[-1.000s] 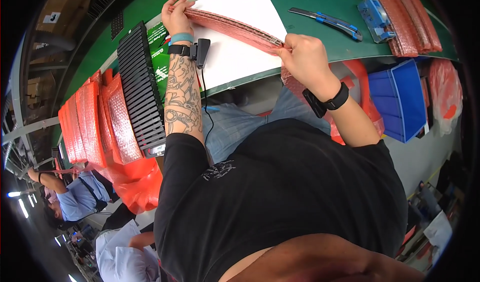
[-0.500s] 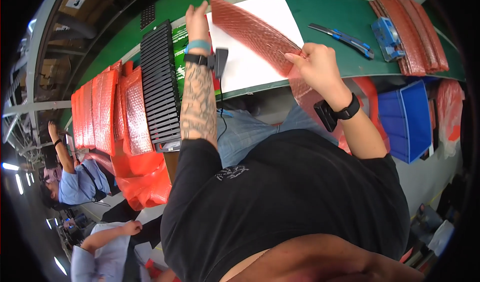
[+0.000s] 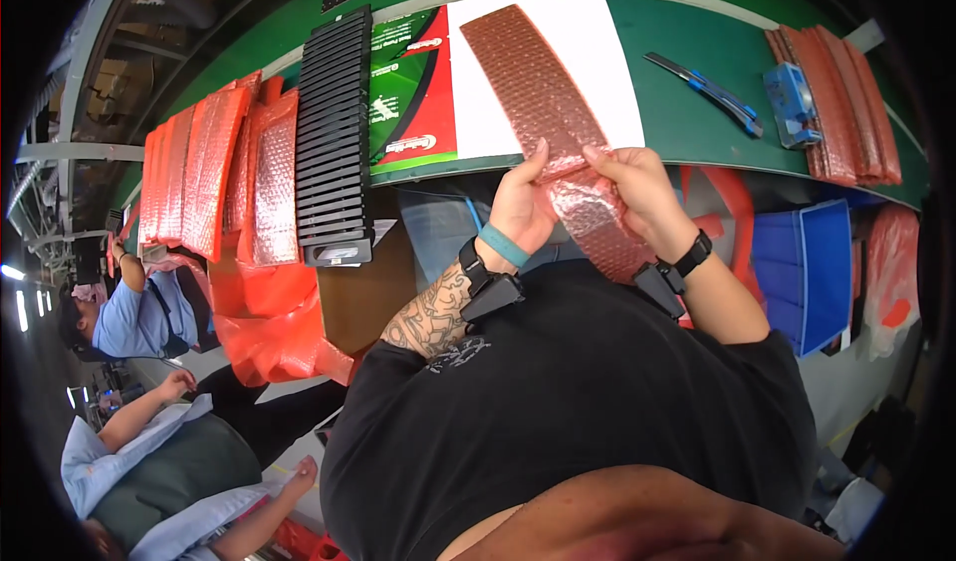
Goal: Wrapping electronic keyboard components in bubble wrap and stacking them for shipping.
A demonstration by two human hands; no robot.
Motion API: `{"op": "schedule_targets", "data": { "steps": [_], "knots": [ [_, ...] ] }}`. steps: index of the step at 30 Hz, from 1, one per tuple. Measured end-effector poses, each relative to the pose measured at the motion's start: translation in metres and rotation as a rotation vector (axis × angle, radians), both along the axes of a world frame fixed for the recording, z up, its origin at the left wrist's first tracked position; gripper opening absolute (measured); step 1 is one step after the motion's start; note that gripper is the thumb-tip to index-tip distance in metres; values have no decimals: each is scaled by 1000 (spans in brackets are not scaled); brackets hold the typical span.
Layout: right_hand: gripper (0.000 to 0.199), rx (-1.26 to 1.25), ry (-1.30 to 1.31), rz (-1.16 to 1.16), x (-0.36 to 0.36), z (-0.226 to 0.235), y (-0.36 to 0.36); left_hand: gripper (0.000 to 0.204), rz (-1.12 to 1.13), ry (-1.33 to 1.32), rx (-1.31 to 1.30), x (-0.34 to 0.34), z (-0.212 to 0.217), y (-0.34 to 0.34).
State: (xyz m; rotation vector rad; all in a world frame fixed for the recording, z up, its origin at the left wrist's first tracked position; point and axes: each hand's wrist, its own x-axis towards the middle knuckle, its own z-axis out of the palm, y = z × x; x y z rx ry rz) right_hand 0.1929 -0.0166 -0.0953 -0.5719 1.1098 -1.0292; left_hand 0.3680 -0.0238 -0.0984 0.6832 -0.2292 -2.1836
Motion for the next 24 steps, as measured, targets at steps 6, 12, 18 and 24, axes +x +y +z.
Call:
{"op": "schedule_targets", "data": {
  "steps": [6, 12, 18, 24],
  "knots": [
    [21, -19, 27, -13, -2, -6, 17, 35, 68, -250, -181, -16, -11, 4],
    [18, -82, 185, 114, -2, -4, 17, 33, 153, -156, -141, -2, -1, 3],
    [18, -145, 335, -81, 22, 11, 12, 38, 254, -204, -167, 7, 15, -13],
    [19, -227, 917, 821, -25, 81, -48, 38, 321, -242, -327, 19, -19, -37]
  ]
}}
